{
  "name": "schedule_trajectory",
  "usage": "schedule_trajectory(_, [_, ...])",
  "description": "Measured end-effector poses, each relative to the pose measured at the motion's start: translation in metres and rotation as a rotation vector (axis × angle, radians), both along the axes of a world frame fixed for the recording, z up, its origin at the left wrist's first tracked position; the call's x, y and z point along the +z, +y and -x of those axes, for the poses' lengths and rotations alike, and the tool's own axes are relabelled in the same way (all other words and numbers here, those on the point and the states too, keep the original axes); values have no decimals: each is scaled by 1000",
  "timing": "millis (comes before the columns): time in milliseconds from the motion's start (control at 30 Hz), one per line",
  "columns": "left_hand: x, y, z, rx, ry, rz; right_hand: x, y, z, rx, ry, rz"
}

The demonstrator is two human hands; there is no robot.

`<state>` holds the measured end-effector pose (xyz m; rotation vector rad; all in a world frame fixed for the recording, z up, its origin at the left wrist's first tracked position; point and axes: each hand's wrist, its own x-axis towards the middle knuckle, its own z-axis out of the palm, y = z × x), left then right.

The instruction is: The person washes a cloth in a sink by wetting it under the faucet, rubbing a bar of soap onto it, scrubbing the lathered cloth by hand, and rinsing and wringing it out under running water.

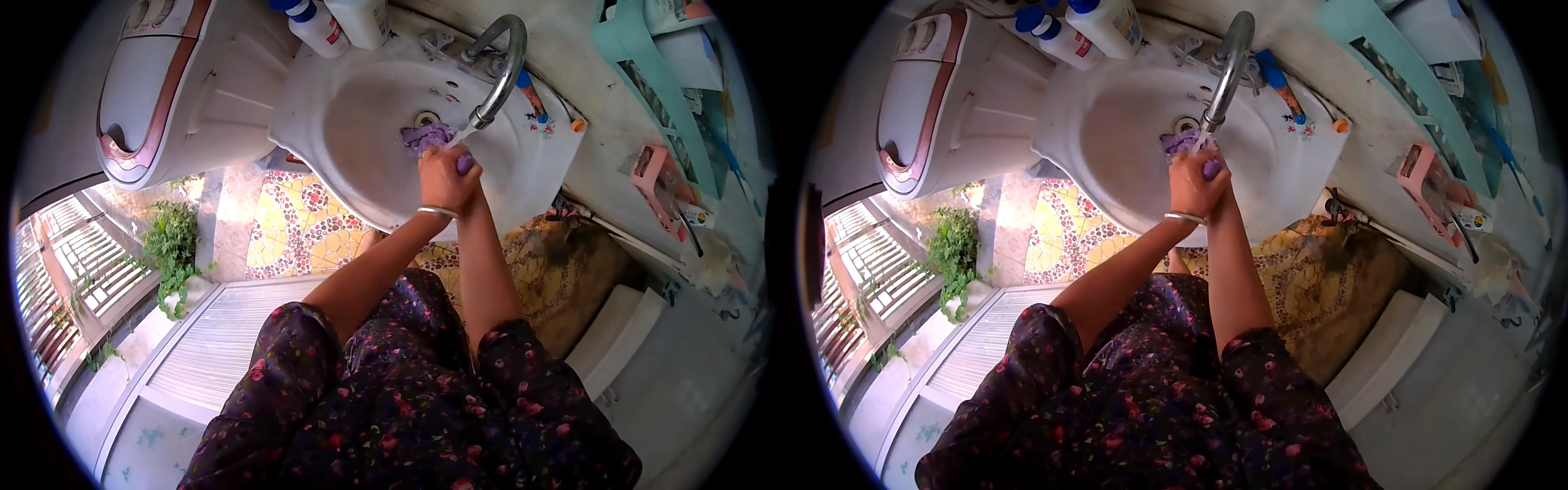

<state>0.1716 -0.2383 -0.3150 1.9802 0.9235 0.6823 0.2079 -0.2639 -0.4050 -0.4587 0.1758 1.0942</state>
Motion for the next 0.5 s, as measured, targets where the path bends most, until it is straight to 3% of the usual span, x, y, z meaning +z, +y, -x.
schedule_trajectory(33, [-2,1,0,2,1,-1,-10,4,4,-30,12,-210])
schedule_trajectory(100, [-11,8,-5,-142,213,242,-28,10,10,-82,38,-627])
schedule_trajectory(167, [-34,41,-13,-89,212,301,27,-4,12,-57,2,428])
schedule_trajectory(200, [-37,55,-17,-45,217,358,30,-5,15,-6,61,586])
schedule_trajectory(300, [-33,27,-17,90,215,129,4,-6,6,-64,-22,473])
schedule_trajectory(333, [-26,10,-8,164,161,44,-28,-22,-8,79,20,109])
schedule_trajectory(367, [-11,1,2,-19,181,161,-53,-32,-15,215,61,-258])
schedule_trajectory(400, [-2,-9,9,-88,61,105,-70,-35,-16,213,63,-262])
schedule_trajectory(500, [-14,9,7,-136,56,209,-95,-48,-21,196,-227,-237])
